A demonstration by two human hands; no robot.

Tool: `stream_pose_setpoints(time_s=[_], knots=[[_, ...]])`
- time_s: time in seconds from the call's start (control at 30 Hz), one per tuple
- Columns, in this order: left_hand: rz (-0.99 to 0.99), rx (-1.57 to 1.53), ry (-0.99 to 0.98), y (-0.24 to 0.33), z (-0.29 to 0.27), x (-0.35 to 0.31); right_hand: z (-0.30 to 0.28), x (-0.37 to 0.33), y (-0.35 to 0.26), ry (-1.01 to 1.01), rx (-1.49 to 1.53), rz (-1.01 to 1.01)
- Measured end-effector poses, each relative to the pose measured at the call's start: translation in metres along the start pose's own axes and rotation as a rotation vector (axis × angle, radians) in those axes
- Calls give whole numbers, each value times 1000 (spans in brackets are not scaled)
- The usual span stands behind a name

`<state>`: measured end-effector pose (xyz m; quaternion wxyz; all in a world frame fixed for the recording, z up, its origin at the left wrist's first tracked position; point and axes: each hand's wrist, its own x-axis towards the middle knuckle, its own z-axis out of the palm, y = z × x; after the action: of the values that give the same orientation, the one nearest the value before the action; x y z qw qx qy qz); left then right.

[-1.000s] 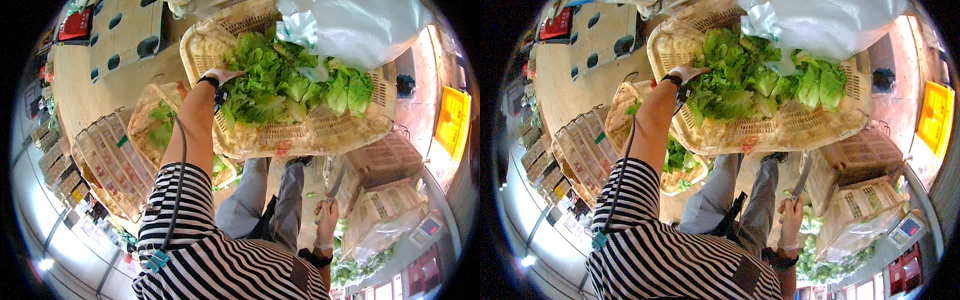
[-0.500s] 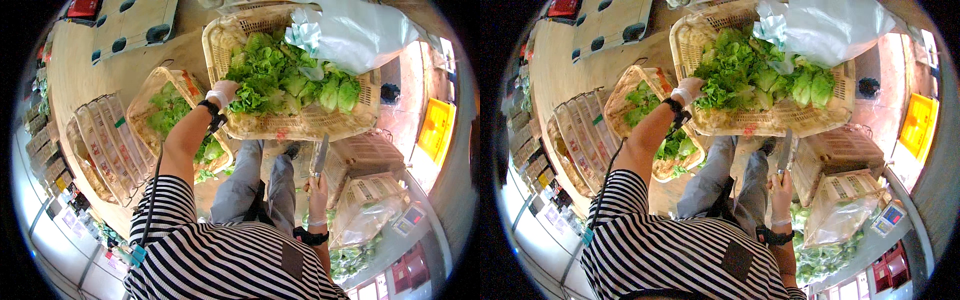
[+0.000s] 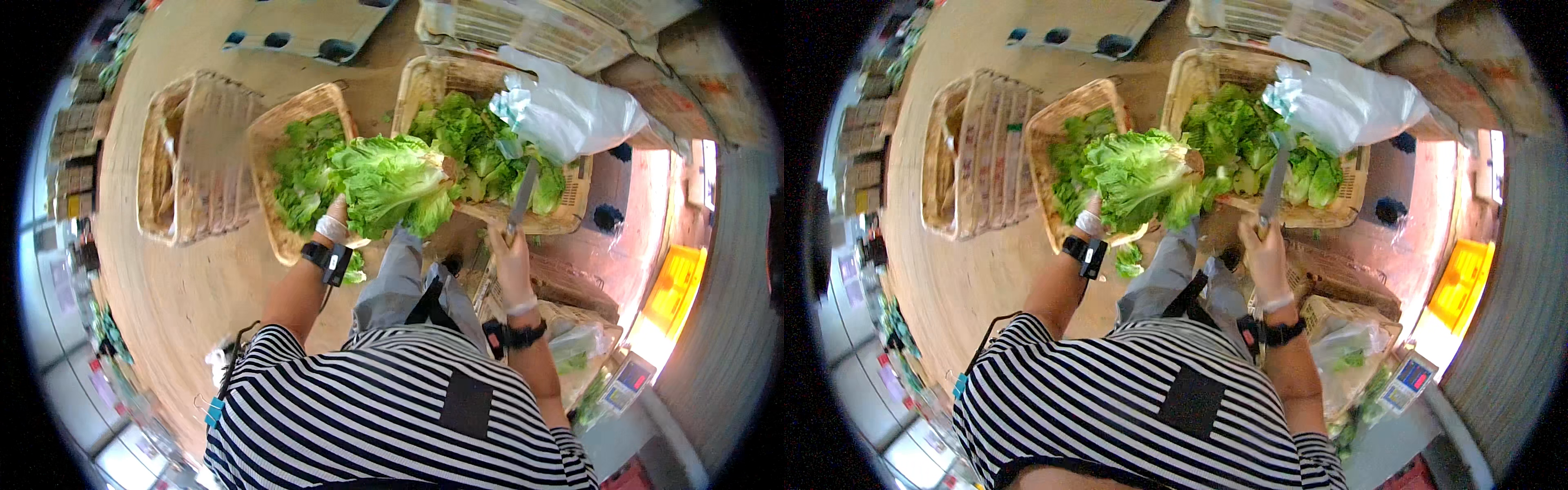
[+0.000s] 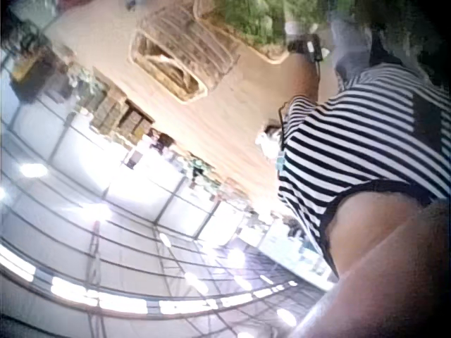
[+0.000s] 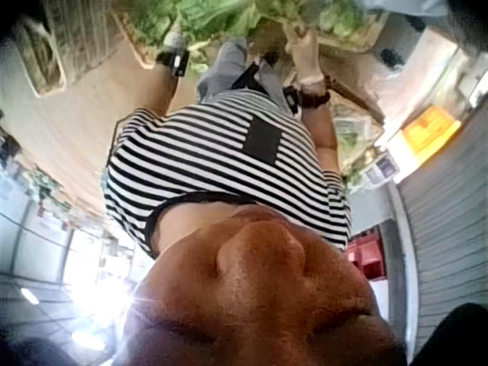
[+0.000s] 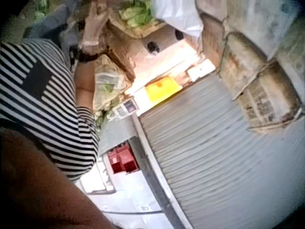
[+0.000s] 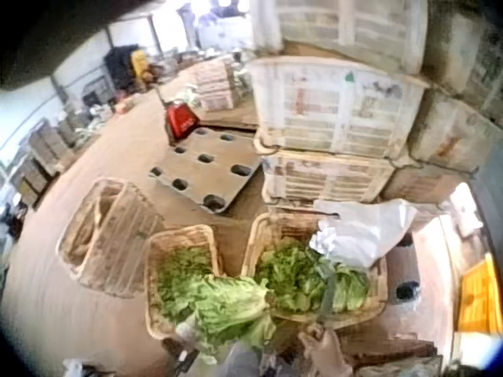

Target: The person processes leafy greens by cutting off the base of each head with a knife, trimming outer leaves, and placing the heads into plastic bags. The person then weighs the bags on a digital scale before setting them aside.

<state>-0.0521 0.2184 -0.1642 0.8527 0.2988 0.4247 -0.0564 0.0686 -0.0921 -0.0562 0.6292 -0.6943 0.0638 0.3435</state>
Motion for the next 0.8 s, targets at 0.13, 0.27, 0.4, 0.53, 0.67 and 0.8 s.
stream_pose_setpoints(time_s=[0.13,0.27,0.4,0.53,0.67,0.8], knots=[[182,-200,-45,-59,-25,-59,53,-15,-38,-289,-105,-593],[227,-146,-77,-75,-22,-127,88,-26,-39,-536,99,-510],[368,-14,35,-41,-7,-215,114,-19,-34,-635,283,-192],[610,461,481,26,-67,-299,160,-23,-51,-827,275,-123],[1045,955,148,40,-50,-302,225,-69,-71,-1080,-103,-180],[632,654,15,24,-55,-313,261,-99,-77,-974,-523,-561]])
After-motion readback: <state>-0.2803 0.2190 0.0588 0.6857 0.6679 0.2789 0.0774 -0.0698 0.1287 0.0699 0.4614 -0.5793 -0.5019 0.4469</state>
